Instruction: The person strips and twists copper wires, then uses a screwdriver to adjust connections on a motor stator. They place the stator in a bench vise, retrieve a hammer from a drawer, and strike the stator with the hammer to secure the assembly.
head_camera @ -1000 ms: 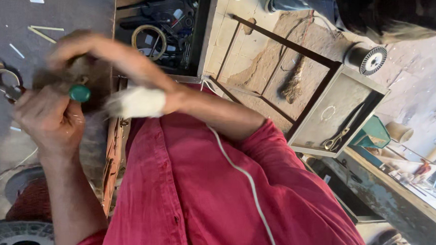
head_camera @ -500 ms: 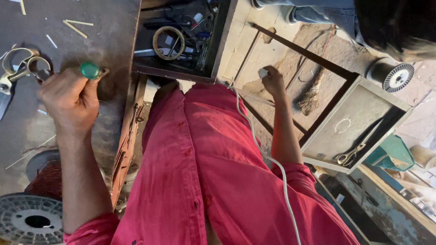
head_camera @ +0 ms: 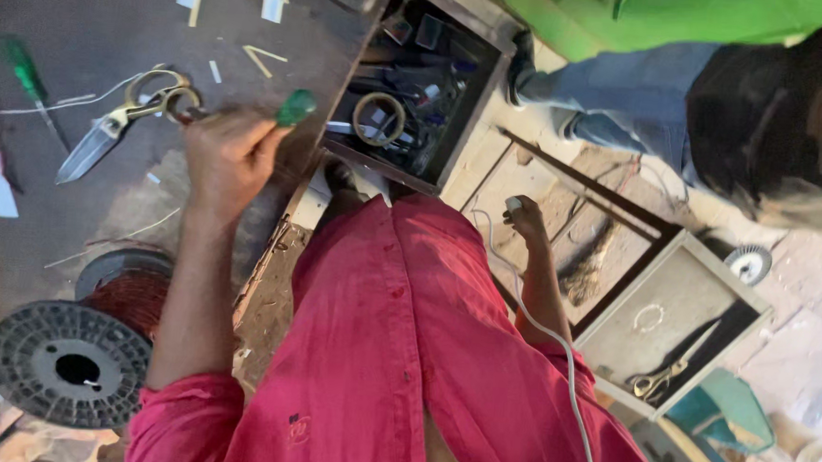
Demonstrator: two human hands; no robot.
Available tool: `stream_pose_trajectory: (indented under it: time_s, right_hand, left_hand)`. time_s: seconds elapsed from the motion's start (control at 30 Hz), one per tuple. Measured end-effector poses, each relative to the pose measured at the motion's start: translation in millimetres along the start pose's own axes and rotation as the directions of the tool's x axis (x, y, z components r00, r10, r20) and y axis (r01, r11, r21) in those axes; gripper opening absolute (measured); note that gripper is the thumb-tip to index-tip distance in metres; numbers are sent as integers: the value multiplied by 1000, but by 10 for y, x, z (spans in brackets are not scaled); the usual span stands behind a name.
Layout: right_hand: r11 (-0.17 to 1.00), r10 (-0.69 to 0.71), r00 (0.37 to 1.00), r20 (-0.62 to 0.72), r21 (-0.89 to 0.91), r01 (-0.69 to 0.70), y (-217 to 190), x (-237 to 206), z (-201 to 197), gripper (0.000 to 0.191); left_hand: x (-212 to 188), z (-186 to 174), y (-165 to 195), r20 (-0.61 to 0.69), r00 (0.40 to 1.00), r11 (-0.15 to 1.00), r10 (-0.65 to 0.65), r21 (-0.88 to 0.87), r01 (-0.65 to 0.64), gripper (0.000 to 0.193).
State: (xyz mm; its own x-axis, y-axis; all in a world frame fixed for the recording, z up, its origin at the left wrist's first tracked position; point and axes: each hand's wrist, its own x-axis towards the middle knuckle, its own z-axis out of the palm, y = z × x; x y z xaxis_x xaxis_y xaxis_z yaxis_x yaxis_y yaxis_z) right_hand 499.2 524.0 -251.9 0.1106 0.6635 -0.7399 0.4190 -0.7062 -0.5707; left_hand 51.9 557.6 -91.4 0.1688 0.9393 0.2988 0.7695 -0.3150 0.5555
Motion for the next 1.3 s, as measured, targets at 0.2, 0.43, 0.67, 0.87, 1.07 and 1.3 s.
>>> stream_pose_trajectory:
  time_s: [0.2, 0.43, 0.67, 0.87, 1.07, 1.3]
  right_hand:
    - [994, -87, 992, -92, 62, 93, -321, -136, 85, 24]
    - [948, -284, 953, -107, 120, 296, -703, -238, 595, 23]
    - [513, -800, 568, 193, 709, 483, -2118, -669, 1203, 63]
    - [252, -894, 446, 45, 874, 415, -2875, -657, 1718, 38]
    - [130, -886, 440, -146, 832, 539, -2438, -438, 992, 21]
    - [309, -734, 622, -272, 682, 663, -2043, -138, 918, 35]
  left_hand:
    - [65, -71, 29, -89, 995, 998, 43, -47, -47, 13]
    - [51, -200, -54, -144, 989, 996, -31, -85, 19, 22]
    - [-5, -196, -120, -127, 992, 993, -22, -118, 7, 25]
    - [-8, -291, -92, -43, 999, 996, -31, -86, 27, 24]
    - [-292, -509, -166, -145, 984, 994, -103, -46, 97, 92]
    - [-494, -312, -371, -47, 962, 947, -271, -191, 257, 122]
